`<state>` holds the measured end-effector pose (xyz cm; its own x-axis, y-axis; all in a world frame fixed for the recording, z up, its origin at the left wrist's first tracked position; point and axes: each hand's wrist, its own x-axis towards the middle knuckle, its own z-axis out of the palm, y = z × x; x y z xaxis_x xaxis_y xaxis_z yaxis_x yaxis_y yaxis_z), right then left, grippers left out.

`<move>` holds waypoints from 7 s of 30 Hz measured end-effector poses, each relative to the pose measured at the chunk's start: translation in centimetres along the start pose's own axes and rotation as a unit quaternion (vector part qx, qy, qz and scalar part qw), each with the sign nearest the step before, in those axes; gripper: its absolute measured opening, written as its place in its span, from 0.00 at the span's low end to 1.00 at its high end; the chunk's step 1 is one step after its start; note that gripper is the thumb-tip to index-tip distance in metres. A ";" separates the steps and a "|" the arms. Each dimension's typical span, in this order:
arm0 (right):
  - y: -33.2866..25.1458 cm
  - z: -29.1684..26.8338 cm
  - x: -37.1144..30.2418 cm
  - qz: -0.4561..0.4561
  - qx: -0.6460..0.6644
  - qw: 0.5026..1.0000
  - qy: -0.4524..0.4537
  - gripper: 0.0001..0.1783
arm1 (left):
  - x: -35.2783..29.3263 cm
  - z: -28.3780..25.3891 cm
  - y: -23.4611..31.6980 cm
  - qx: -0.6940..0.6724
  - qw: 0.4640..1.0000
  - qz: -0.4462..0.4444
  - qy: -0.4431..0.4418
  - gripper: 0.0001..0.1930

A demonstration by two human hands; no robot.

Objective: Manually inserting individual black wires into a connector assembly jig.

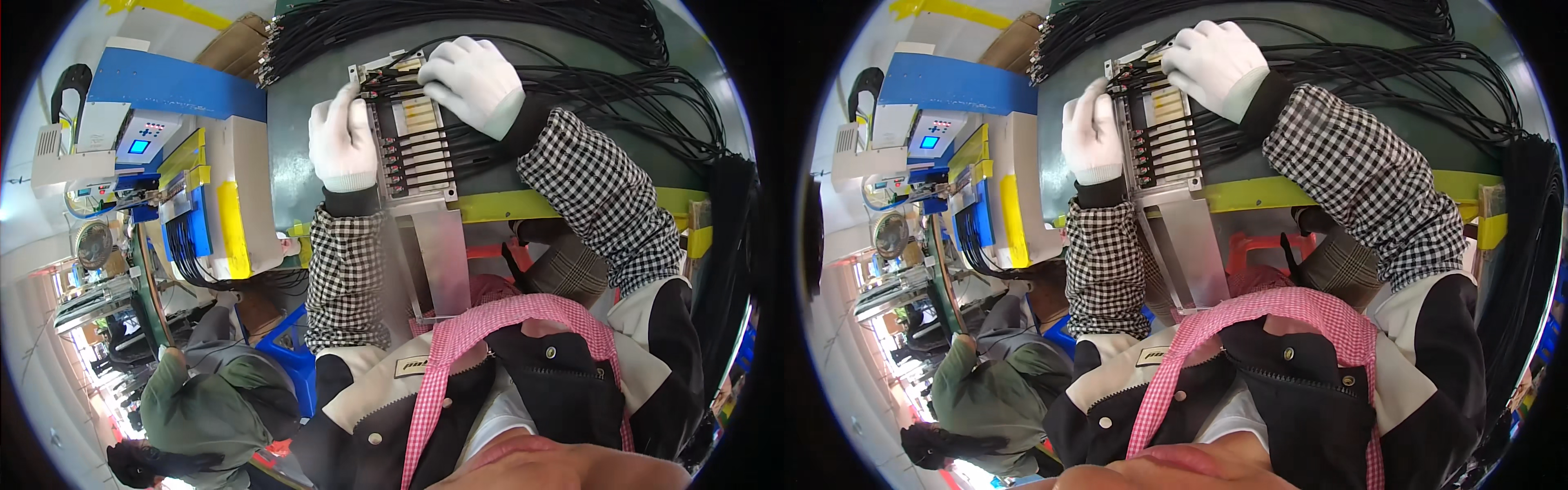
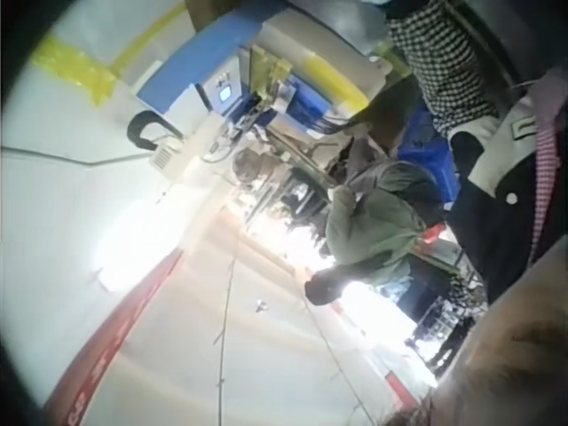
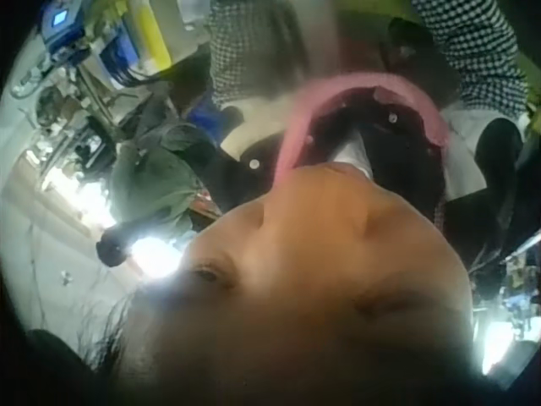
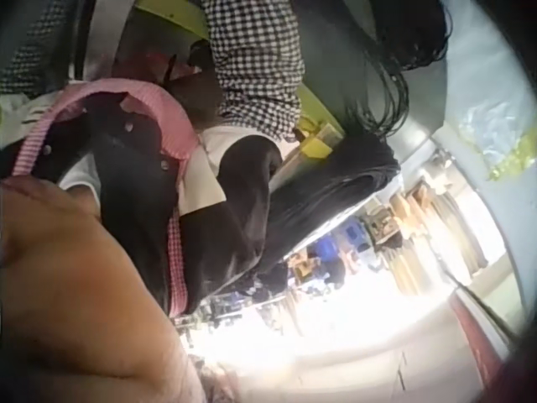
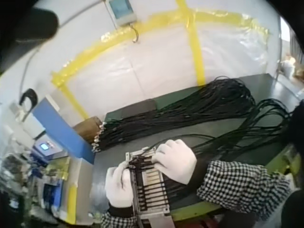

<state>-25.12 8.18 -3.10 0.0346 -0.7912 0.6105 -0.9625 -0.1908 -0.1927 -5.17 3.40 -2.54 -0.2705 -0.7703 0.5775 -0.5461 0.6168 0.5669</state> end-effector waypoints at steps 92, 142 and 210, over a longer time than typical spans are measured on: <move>-2.9 -3.5 -0.8 -0.134 -0.064 0.983 -0.107 0.05 | -1.2 -1.4 2.5 0.218 0.933 0.245 -0.147 0.14; -3.1 -0.5 -0.9 0.020 0.026 0.996 -0.084 0.03 | -1.1 -1.0 -1.0 -0.183 0.970 -0.151 -0.052 0.10; 1.6 -5.6 0.8 0.008 0.162 0.986 0.026 0.10 | 3.7 -0.1 2.6 -0.399 0.864 -0.305 -0.030 0.16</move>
<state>-28.15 10.46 1.35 -0.0009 -0.7663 0.6424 -0.8259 -0.3617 -0.4326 -7.46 2.18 1.08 -0.1779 -0.9840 0.0105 0.1121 -0.0097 0.9936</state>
